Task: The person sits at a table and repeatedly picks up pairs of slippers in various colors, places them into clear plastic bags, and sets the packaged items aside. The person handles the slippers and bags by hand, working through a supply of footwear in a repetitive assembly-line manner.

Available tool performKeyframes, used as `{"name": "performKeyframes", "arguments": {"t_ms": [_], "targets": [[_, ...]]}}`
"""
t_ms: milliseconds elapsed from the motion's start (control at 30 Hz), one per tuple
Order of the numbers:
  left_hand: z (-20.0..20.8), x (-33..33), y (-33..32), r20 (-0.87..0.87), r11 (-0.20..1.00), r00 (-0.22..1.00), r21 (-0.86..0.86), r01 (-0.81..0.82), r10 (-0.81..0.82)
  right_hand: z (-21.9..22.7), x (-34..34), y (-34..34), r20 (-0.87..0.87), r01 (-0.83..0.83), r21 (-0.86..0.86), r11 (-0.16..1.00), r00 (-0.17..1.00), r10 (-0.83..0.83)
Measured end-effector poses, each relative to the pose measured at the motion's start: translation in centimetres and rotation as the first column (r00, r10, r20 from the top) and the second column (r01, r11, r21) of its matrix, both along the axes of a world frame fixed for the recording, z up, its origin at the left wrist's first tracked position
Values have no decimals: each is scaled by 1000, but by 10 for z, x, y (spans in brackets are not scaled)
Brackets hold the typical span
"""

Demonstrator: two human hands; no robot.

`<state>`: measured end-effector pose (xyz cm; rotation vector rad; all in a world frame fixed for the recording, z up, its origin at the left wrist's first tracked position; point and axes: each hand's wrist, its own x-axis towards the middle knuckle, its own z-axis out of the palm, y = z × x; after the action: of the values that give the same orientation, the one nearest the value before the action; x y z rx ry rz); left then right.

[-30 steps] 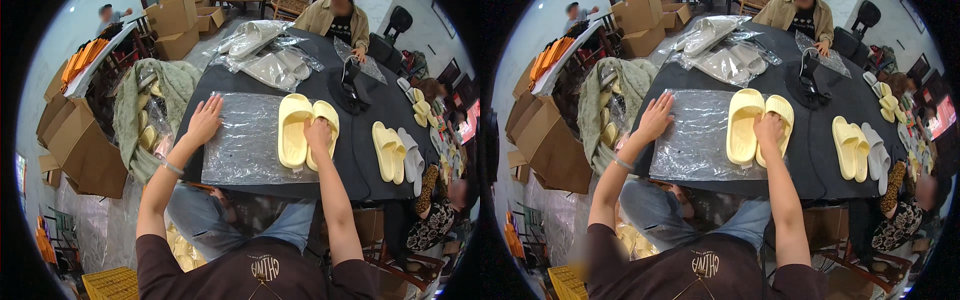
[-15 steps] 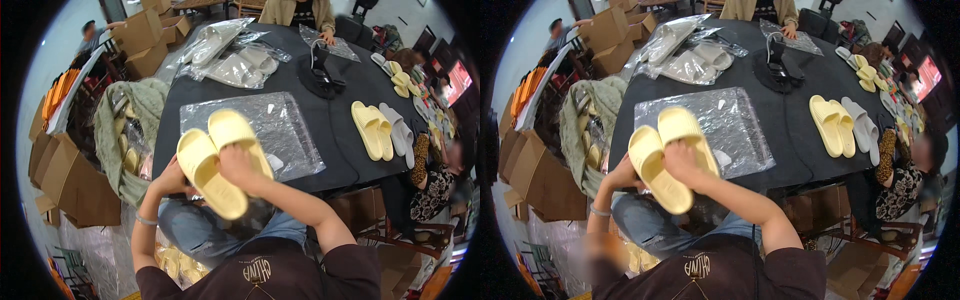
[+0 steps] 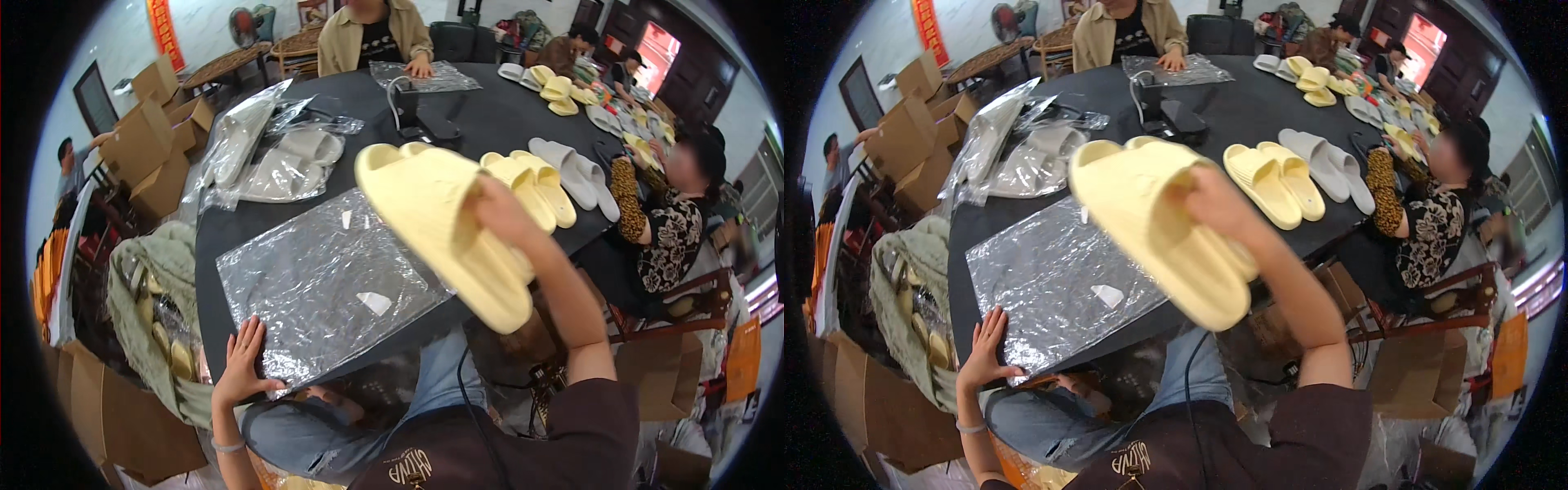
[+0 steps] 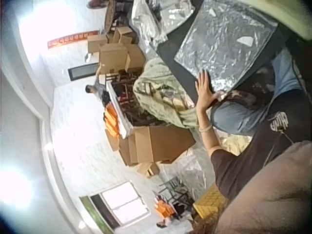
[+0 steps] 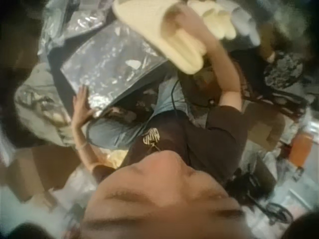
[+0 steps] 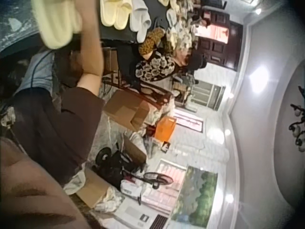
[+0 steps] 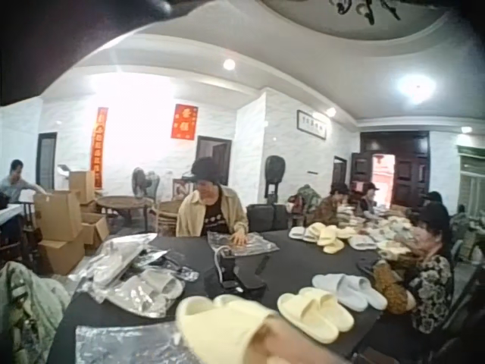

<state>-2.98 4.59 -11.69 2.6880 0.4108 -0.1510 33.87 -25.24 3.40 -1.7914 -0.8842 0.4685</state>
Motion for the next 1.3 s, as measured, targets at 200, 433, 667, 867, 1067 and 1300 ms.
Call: {"name": "performKeyframes", "arguments": {"t_ms": [200,433,667,867,1067,1300], "targets": [[5,19,2,374,906,908,-424,-12,187,-71,94,-150,81,173,-375,910,985,-154],[6,15,-2,345,925,898,-351,-146,273,-73,72,-244,-48,240,-280,929,963,-264],[-23,20,1,434,852,774,-461,-249,461,-108,170,-374,466,879,-308,363,472,-748],[-15,34,-17,366,951,878,-113,-287,308,-156,275,-373,783,919,-351,178,392,-483],[-14,36,-15,352,938,870,-134,-318,345,-150,360,-297,769,922,-338,189,386,-510],[-18,37,-13,359,945,874,-123,-303,327,-112,347,-312,716,885,-290,365,454,-531]]}}
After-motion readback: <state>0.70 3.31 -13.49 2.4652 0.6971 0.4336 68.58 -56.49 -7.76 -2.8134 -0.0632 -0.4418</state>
